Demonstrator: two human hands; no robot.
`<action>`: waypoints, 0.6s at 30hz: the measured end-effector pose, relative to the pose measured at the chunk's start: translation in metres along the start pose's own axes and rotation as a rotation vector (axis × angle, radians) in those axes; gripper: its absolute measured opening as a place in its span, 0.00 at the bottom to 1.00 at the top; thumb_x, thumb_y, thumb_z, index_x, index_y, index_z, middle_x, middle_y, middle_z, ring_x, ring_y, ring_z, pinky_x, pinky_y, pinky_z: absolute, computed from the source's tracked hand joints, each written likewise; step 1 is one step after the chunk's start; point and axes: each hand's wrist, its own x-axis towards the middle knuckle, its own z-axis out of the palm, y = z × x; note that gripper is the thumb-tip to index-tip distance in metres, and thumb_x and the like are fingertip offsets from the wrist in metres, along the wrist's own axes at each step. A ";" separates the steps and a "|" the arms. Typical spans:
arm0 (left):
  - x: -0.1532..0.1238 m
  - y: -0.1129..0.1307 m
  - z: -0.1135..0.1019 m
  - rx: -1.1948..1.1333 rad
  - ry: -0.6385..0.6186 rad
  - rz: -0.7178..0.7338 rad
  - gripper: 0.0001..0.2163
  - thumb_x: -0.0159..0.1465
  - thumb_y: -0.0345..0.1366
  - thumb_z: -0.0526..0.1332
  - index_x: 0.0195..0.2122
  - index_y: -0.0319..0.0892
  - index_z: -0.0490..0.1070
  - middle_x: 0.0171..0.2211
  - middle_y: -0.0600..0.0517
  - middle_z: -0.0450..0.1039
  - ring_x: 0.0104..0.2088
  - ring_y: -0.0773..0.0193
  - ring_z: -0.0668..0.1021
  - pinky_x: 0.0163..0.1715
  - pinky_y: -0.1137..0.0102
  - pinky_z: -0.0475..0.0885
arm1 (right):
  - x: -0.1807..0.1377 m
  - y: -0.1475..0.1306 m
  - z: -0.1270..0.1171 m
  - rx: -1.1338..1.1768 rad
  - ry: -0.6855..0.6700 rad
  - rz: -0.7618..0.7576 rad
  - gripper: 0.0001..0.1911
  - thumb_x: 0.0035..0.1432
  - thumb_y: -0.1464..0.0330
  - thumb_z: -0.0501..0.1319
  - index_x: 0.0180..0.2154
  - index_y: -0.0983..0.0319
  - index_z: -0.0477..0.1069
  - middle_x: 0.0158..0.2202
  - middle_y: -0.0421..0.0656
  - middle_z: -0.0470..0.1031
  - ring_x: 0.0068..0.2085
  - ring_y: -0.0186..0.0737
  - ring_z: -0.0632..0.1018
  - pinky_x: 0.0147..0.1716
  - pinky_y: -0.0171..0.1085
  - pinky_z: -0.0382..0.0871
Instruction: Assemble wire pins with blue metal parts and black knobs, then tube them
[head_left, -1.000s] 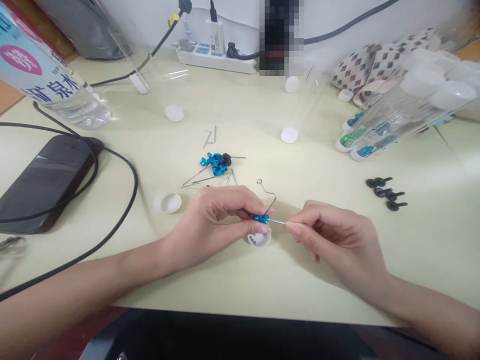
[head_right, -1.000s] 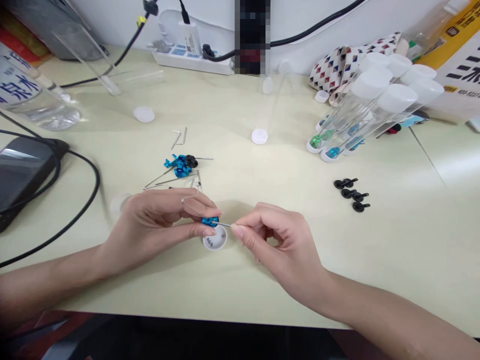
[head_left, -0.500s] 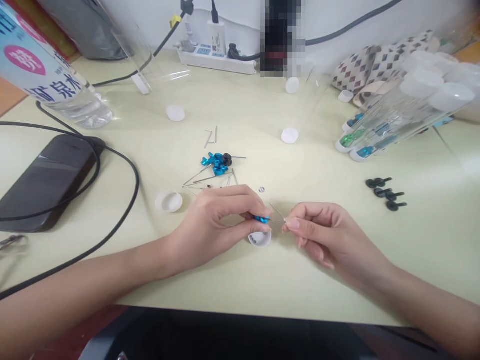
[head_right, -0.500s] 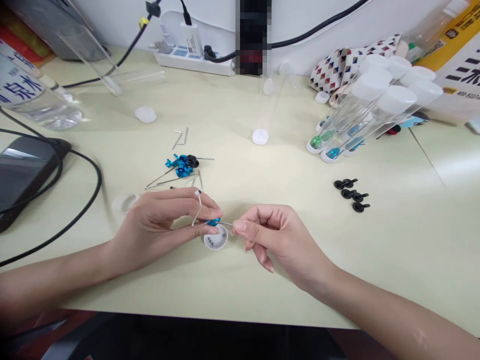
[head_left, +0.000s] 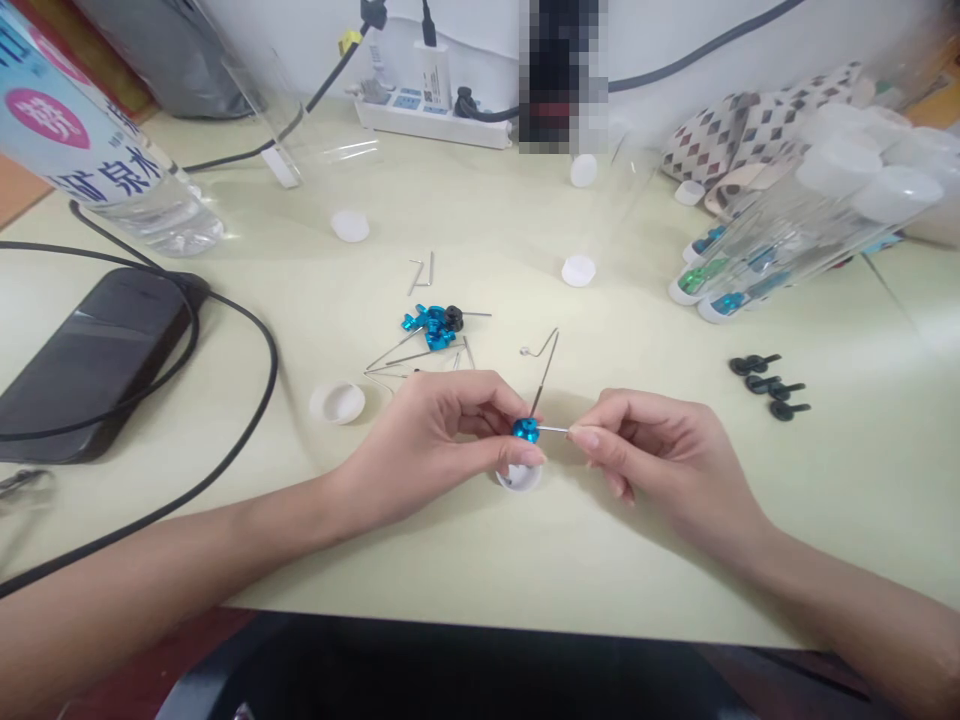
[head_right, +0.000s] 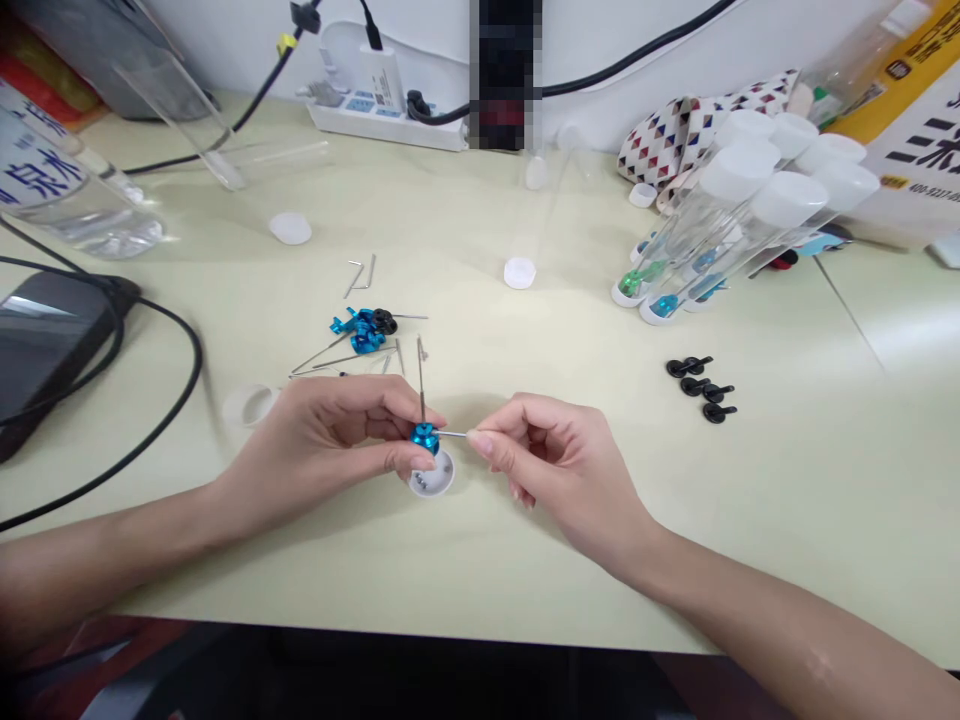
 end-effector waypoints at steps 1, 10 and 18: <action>0.000 0.000 0.000 -0.014 -0.001 -0.013 0.06 0.56 0.34 0.67 0.32 0.38 0.72 0.28 0.52 0.73 0.29 0.67 0.77 0.31 0.73 0.76 | -0.001 0.001 0.000 -0.091 0.029 -0.085 0.07 0.57 0.67 0.63 0.28 0.63 0.72 0.21 0.36 0.66 0.20 0.26 0.65 0.18 0.28 0.58; -0.002 -0.001 0.000 0.016 -0.004 0.055 0.04 0.56 0.32 0.66 0.32 0.39 0.74 0.31 0.51 0.75 0.31 0.66 0.77 0.31 0.73 0.75 | -0.006 -0.002 0.001 -0.473 0.076 -0.457 0.06 0.59 0.75 0.58 0.33 0.63 0.73 0.22 0.39 0.68 0.23 0.29 0.67 0.21 0.31 0.58; 0.000 -0.001 -0.002 0.240 -0.019 0.184 0.03 0.59 0.32 0.64 0.34 0.41 0.75 0.32 0.51 0.74 0.32 0.67 0.76 0.33 0.74 0.73 | -0.005 -0.004 0.001 0.063 -0.058 0.078 0.08 0.56 0.68 0.64 0.27 0.64 0.70 0.18 0.34 0.64 0.17 0.24 0.64 0.14 0.25 0.58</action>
